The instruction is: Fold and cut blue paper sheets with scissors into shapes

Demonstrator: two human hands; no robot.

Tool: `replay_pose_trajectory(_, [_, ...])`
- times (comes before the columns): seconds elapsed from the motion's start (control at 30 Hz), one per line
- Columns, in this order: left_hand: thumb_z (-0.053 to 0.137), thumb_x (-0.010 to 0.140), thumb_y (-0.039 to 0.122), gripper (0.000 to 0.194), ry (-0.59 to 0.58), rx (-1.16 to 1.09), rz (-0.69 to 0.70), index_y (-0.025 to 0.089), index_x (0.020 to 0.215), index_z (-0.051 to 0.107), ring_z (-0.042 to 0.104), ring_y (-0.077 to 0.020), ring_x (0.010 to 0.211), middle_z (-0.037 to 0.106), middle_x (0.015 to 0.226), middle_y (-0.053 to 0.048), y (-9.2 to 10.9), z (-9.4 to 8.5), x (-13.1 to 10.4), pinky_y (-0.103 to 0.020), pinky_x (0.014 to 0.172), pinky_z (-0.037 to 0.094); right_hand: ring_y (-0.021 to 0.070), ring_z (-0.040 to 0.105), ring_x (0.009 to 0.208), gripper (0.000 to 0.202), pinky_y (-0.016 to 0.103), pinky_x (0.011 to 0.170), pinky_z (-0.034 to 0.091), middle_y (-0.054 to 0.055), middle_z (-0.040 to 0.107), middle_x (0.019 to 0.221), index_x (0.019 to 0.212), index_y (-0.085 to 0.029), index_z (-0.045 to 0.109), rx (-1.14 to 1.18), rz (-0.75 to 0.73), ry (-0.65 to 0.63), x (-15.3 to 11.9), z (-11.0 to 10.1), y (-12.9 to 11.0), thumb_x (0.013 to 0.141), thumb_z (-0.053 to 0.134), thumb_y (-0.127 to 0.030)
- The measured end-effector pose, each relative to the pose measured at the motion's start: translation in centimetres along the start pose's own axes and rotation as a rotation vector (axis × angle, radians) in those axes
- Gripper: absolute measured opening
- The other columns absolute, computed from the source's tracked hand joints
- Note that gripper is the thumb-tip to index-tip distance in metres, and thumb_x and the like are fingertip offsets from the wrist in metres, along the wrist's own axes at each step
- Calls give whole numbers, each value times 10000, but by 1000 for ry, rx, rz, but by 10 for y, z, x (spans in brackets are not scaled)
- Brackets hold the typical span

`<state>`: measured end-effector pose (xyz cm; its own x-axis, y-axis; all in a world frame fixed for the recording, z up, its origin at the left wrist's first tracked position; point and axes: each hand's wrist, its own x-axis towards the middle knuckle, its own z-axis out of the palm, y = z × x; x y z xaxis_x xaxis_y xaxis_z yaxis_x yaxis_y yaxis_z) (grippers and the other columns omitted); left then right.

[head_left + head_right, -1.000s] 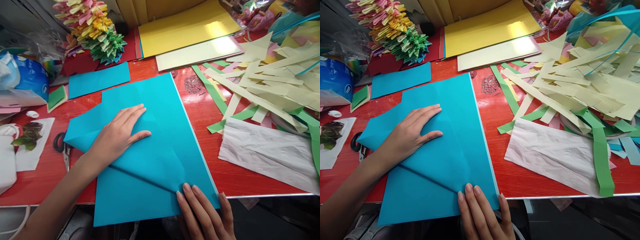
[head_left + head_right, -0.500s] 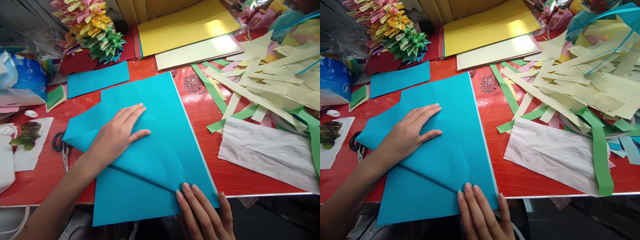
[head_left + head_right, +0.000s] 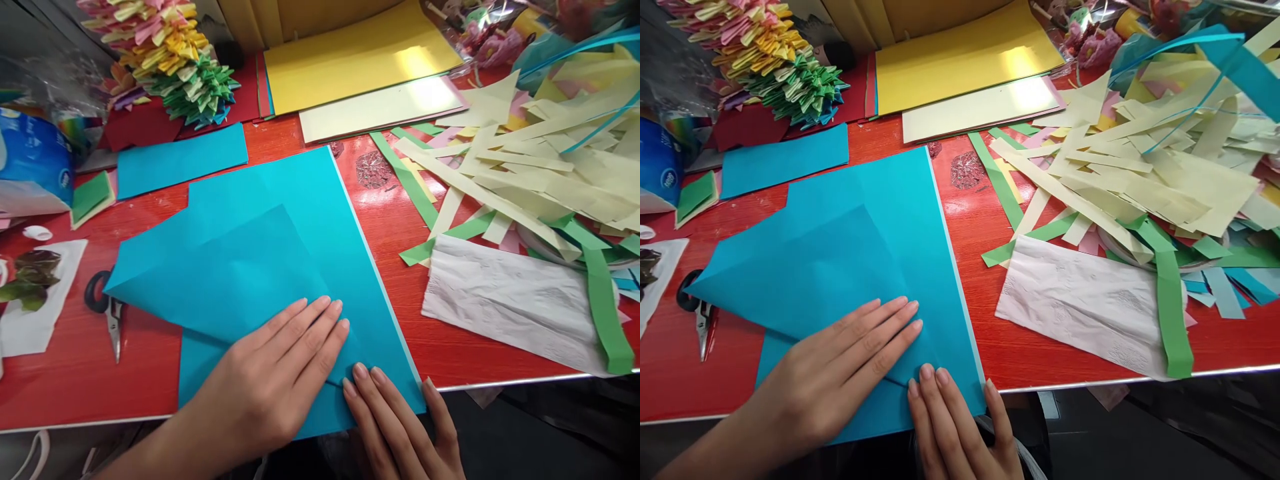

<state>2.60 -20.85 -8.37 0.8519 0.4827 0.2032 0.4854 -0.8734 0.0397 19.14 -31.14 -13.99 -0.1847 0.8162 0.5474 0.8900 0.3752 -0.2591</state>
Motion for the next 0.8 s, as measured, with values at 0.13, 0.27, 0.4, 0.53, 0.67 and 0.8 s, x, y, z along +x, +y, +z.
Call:
replay_pose_trajectory(0.13, [492, 884, 198, 382, 5, 6, -30, 52, 1236, 510, 440, -249, 1252, 527, 1295, -133, 12, 1, -1, -366, 1017, 428, 80, 598, 1042, 213, 385, 1122, 231, 0, 706, 1020, 1051, -198, 647, -3, 1, -2, 0, 1, 0, 931, 471, -208])
replay_pose_trajectory(0.27, [521, 873, 207, 409, -19, -21, -44, 70, 1257, 494, 422, -239, 1267, 499, 1323, -117, 11, 3, 1, -377, 1028, 413, 91, 601, 1045, 208, 391, 1124, 227, 7, 704, 1024, 1036, -206, 654, -6, 1, 10, -1, 3, 0, 928, 477, -209])
replay_pose_trajectory(0.4, [509, 883, 201, 417, -42, -57, -60, 85, 1282, 472, 381, -220, 1298, 464, 1356, -97, 9, 5, 0, -371, 1062, 370, 102, 505, 1190, 268, 392, 1124, 233, 8, 706, 1019, 1014, -217, 667, 9, 1, 61, -3, 7, 0, 952, 406, -197])
replay_pose_trajectory(0.53, [501, 891, 218, 425, -51, -78, -66, 86, 1293, 459, 353, -206, 1316, 449, 1372, -85, 8, 6, -1, -353, 1077, 344, 101, 420, 1266, 285, 396, 1131, 216, 16, 701, 1027, 1046, -206, 654, 23, 0, 21, -3, 6, 0, 961, 382, -205])
replay_pose_trajectory(0.67, [476, 904, 232, 425, -80, -85, -66, 102, 1308, 444, 320, -185, 1334, 424, 1395, -64, 6, 5, -2, -337, 1098, 300, 100, 412, 1271, 278, 394, 1133, 213, 16, 699, 1033, 1067, -210, 647, 23, 0, 17, -3, 4, 0, 959, 391, -210])
replay_pose_trajectory(0.8, [436, 919, 242, 462, -150, -63, -61, 112, 1358, 376, 257, -179, 1362, 355, 1441, -49, 1, 4, -3, -334, 1111, 260, 105, 423, 1264, 262, 395, 1133, 214, 18, 693, 1049, 1069, -217, 648, 20, -5, 4, -4, 5, 1, 950, 414, -217])
